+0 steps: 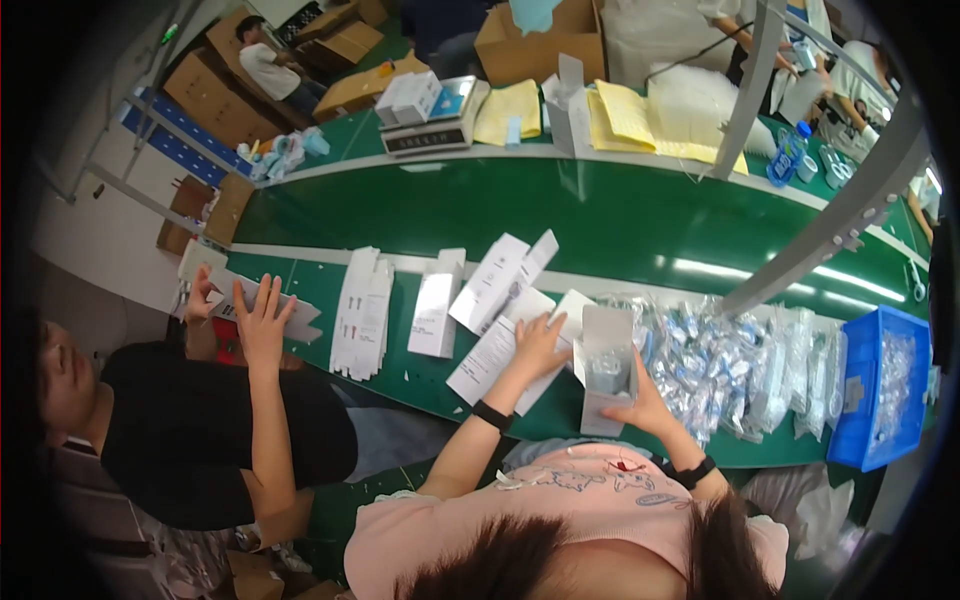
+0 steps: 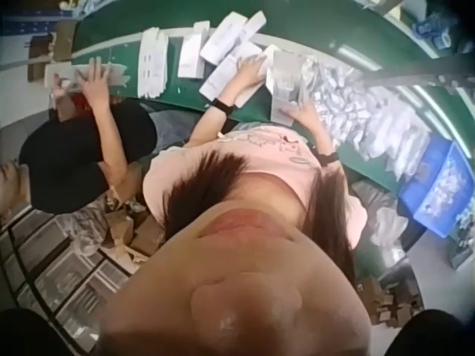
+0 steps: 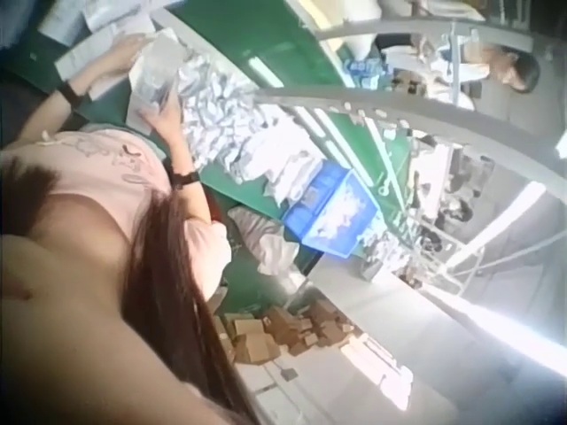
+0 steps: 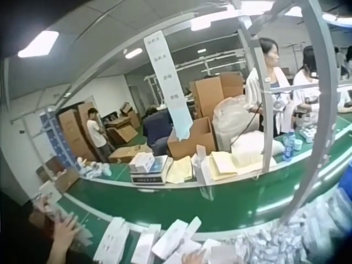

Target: The person packages items by hand, picking up a bubble-wrapped object and a small plastic bag, placing them into a white cardboard box, and setting the box aside on the green table.

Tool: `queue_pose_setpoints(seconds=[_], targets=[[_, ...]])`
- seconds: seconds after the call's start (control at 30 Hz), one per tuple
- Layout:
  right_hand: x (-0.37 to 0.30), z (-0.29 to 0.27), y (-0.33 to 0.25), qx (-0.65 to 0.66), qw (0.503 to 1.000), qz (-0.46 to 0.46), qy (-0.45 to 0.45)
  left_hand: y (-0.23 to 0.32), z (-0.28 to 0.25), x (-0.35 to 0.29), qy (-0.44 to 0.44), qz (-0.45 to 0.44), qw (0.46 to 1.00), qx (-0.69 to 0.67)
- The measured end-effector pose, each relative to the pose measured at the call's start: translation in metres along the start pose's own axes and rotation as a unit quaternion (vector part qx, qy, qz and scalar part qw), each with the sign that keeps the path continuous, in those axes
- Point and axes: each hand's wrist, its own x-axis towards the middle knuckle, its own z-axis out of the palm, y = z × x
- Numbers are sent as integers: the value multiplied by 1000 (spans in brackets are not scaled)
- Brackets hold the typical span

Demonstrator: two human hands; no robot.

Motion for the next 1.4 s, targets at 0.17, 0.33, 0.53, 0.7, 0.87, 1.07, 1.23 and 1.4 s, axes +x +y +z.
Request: queue_pose_setpoints(seconds=[0.17, 0.33, 0.53, 0.7, 0.87, 1.07, 1.23, 1.4], targets=[[1, -4, -6, -19, 999, 15, -21, 3, 3, -13, 3, 17, 998, 58], [2, -5, -14, -45, 998, 10, -48, 2, -14, -14, -5, -31, 997, 70], [8, -11, -30, -64, 997, 15, -34, -9, -28, -25, 3, -121, 988, 92], [70, -55, -57, 82, 989, 17, 120, -7, -43, -38, -22, -167, 982, 87], [184, -99, -36, -101, 938, -163, 288, 5, -44, -46, 28, -126, 984, 126], [316, -150, 24, -83, 926, -197, 310, 37, -67, -40, 78, -52, 994, -60], [376, -151, 33, -154, 902, -208, 347, 35, -75, -37, 61, -58, 971, -226], [406, -148, 39, -180, 882, -209, 382, 29, -61, -41, 159, 11, 976, -150]])
